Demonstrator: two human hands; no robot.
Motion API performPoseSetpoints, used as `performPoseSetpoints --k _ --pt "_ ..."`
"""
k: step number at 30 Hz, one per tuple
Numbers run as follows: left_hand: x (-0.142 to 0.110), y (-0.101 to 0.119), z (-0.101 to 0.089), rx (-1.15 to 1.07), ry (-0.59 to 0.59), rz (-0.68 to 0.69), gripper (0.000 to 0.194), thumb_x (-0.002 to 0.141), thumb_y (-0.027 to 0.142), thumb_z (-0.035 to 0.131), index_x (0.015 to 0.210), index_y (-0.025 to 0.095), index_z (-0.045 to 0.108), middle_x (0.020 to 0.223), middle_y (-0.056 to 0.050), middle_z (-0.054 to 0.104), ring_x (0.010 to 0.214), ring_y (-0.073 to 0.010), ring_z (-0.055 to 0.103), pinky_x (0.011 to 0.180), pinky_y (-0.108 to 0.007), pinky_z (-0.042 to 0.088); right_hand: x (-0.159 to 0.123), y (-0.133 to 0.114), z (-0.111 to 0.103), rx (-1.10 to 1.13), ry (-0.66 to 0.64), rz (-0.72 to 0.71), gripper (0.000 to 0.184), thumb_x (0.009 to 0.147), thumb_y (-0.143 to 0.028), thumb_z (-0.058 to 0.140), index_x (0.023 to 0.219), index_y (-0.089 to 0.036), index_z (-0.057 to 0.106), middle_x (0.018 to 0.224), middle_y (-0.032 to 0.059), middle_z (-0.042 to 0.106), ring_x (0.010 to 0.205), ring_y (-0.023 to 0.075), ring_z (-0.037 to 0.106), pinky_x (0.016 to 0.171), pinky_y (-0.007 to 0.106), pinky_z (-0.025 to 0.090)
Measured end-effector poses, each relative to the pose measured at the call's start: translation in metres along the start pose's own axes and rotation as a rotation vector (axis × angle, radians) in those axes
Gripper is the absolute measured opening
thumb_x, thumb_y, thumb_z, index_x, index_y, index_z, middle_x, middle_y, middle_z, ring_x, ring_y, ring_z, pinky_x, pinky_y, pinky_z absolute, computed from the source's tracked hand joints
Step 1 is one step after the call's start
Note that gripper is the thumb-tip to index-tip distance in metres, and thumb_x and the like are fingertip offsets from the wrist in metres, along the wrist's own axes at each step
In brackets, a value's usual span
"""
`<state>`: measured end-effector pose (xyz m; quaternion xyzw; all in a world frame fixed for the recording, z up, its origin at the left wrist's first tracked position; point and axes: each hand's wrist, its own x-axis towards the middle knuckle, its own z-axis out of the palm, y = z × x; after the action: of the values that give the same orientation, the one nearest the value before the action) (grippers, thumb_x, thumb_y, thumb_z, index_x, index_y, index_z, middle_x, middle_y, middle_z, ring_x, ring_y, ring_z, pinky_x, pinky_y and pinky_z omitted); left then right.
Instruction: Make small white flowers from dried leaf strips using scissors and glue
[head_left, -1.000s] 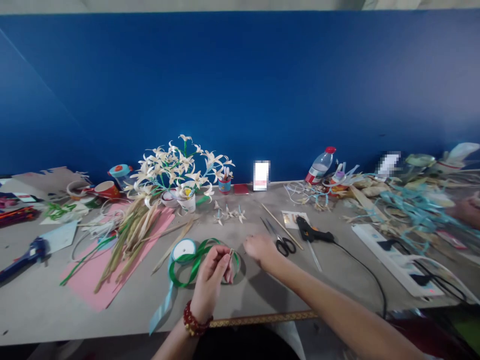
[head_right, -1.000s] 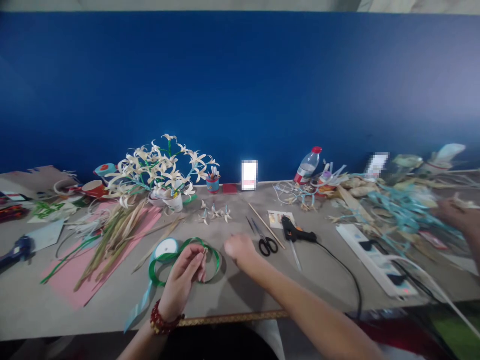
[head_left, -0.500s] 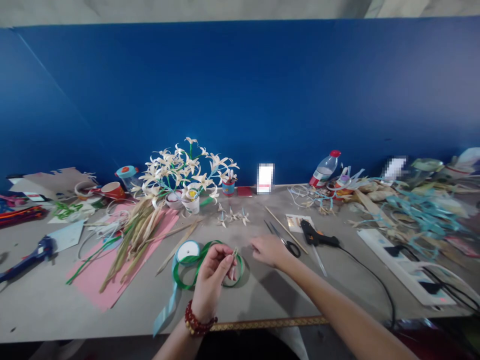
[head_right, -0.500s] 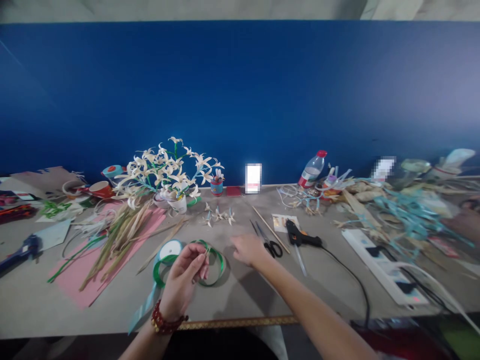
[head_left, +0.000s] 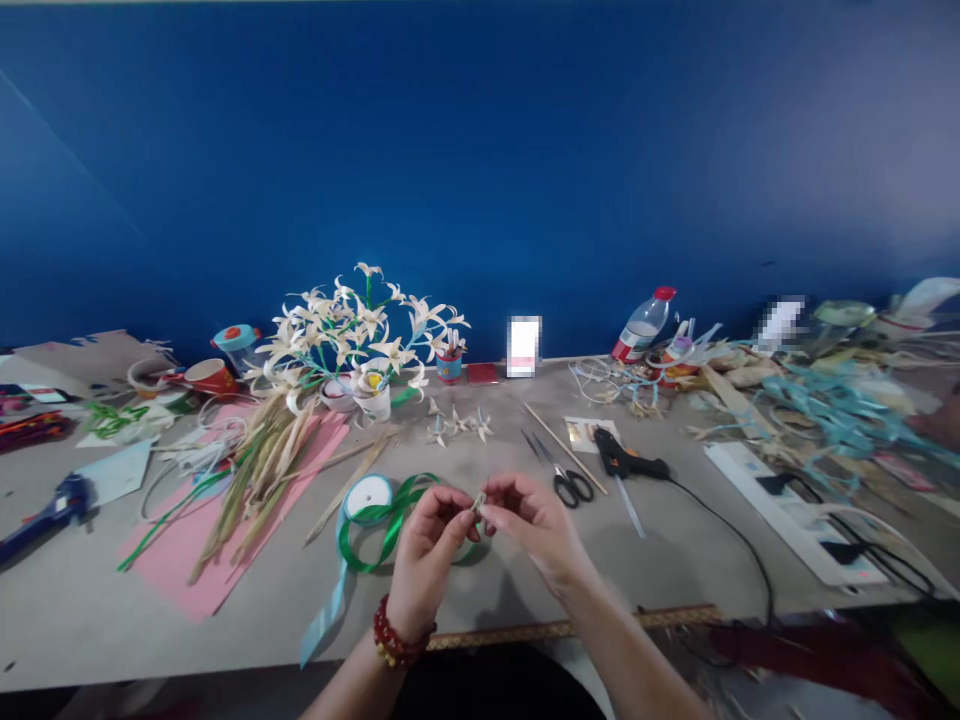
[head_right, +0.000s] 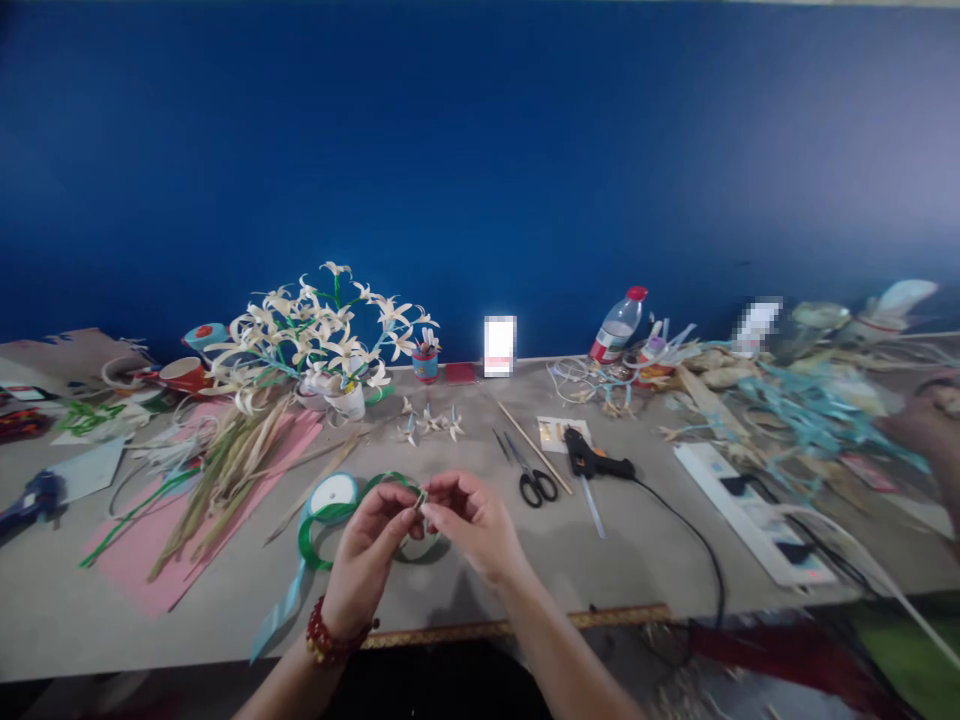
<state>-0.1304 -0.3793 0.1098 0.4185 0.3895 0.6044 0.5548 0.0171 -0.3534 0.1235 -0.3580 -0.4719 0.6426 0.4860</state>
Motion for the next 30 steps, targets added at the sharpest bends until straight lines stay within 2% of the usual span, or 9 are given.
performPoseSetpoints --k 5,9,16,20,26,30 --pt "-0.0012 0.0032 0.0011 0.024 -0.075 0.006 0.011 0.087 0.027 0.066 0.089 0.017 0.062 0.076 -0.001 0.063 0.067 -0.0113 0.058 0.064 -0.023 0.047 -0.0001 0.0000 0.0022 0.088 0.000 0.058 0.022 0.069 -0.031 0.082 0.081 -0.018 0.068 0.072 -0.0012 0.065 0.061 0.0115 0.059 0.063 0.027 0.050" --pt "-0.0033 0.0004 -0.0024 0.128 -0.056 0.012 0.011 0.088 0.028 0.065 0.091 0.017 0.064 0.079 -0.002 0.064 0.066 -0.0120 0.058 0.063 -0.024 0.048 -0.0001 0.0000 0.0015 0.057 0.043 0.043 0.025 0.067 -0.035 0.083 0.077 -0.018 0.067 0.070 -0.0016 0.064 0.060 0.0111 0.057 0.060 0.025 0.048" --pt "-0.0047 0.0014 -0.0052 0.538 -0.057 0.210 0.011 0.089 0.024 0.061 0.087 0.018 0.070 0.082 -0.006 0.067 0.075 -0.0187 0.062 0.069 -0.029 0.049 -0.0002 0.0005 -0.0001 -0.024 0.074 0.010 0.027 0.069 -0.038 0.082 0.077 -0.018 0.066 0.066 -0.0014 0.061 0.060 0.0119 0.055 0.060 0.024 0.046" --pt "-0.0053 0.0064 -0.0037 0.622 -0.050 0.265 0.011 0.090 0.023 0.061 0.086 0.018 0.069 0.078 -0.005 0.068 0.074 -0.0187 0.063 0.070 -0.029 0.048 0.0004 0.0018 0.0001 -0.062 0.085 -0.018 0.027 0.071 -0.040 0.080 0.077 -0.018 0.066 0.066 -0.0012 0.062 0.059 0.0117 0.055 0.058 0.023 0.045" --pt "-0.0058 0.0053 -0.0040 0.566 -0.049 0.228 0.014 0.092 0.023 0.057 0.086 0.017 0.068 0.072 -0.003 0.065 0.069 -0.0162 0.061 0.067 -0.027 0.047 -0.0013 0.0006 0.0010 -0.114 0.119 -0.042 0.025 0.073 -0.039 0.079 0.083 -0.017 0.070 0.070 0.0016 0.068 0.061 0.0133 0.060 0.061 0.025 0.049" --pt "-0.0034 -0.0014 -0.0033 0.230 -0.031 0.070 0.014 0.091 0.028 0.059 0.088 0.016 0.066 0.072 -0.002 0.064 0.060 -0.0121 0.058 0.060 -0.024 0.047 -0.0050 0.0018 0.0016 -0.145 0.127 -0.092 0.020 0.076 -0.036 0.077 0.083 -0.019 0.072 0.072 0.0025 0.072 0.063 0.0145 0.064 0.062 0.025 0.052"
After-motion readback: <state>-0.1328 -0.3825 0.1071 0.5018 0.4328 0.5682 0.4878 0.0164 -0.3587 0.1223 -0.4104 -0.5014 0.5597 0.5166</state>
